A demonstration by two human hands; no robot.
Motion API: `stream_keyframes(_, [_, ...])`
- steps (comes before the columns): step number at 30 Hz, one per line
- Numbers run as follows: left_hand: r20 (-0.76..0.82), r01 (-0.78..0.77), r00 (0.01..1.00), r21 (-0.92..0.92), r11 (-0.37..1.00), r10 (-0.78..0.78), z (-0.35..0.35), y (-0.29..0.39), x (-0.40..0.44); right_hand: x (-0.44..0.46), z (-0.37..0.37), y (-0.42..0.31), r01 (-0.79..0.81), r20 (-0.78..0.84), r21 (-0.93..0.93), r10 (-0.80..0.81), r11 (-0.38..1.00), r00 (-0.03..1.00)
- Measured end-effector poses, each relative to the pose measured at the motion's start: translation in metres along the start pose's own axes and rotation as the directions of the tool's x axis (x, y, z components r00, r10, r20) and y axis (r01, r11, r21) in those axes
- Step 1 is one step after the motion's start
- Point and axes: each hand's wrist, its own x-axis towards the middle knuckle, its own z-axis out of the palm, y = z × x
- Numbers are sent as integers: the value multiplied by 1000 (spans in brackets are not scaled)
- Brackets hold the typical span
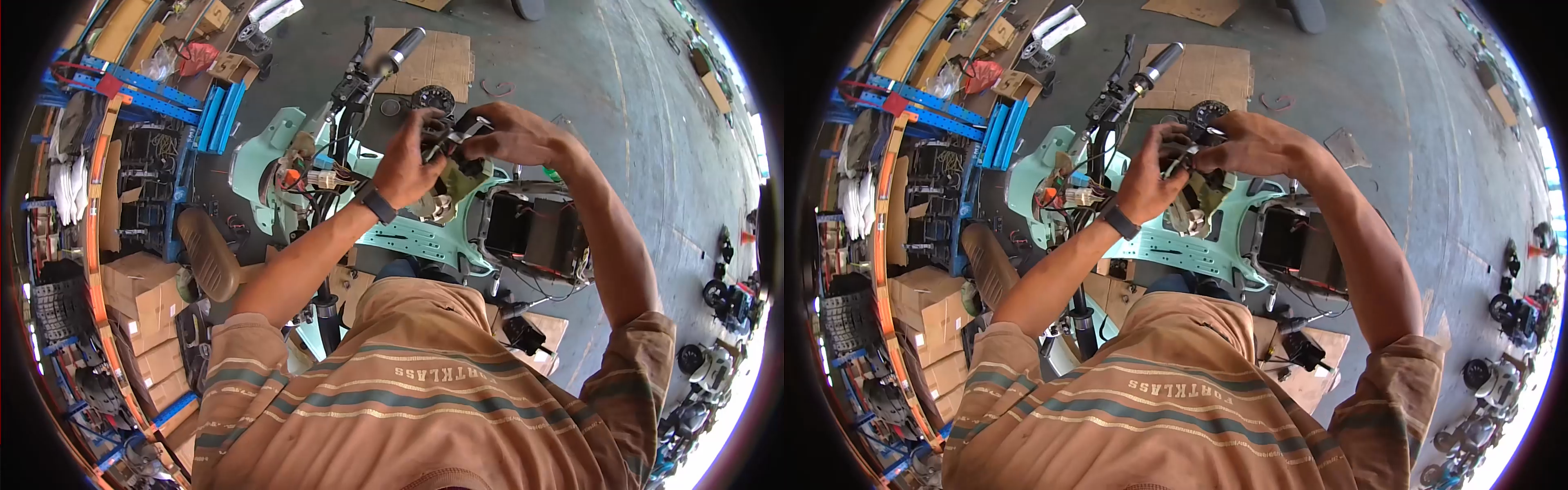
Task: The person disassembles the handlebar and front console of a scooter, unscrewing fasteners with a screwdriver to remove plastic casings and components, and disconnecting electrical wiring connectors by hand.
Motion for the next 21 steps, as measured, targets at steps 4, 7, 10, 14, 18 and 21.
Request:
stream_keyframes(4, [11, -99, 995, 176, 979, 99, -2, -4, -3, 19, 3, -9, 21, 236, -338, 63, 941, 970])
stream_keyframes(7, [67, -40, 997, 76, 996, 35, -2, -11, -5, 17, 9, -8, 101, 276, -399, 14, 911, 961])
stream_keyframes(10, [178, 98, 978, 55, 994, -106, -6, -15, -3, 19, 11, -4, 84, 255, -366, 13, 927, 967])
stream_keyframes(14, [305, 44, 948, 169, 985, -95, -11, -21, 0, 15, 15, -4, 89, 241, -364, 2, 927, 970])
stream_keyframes(18, [260, -18, 965, 169, 985, -27, -11, -21, -3, 14, 15, -6, 116, 155, -425, -54, 898, 986])
stream_keyframes(21, [237, -3, 971, 192, 981, -44, -13, -8, -4, 20, 3, -1, 210, 236, -328, -136, 921, 962])
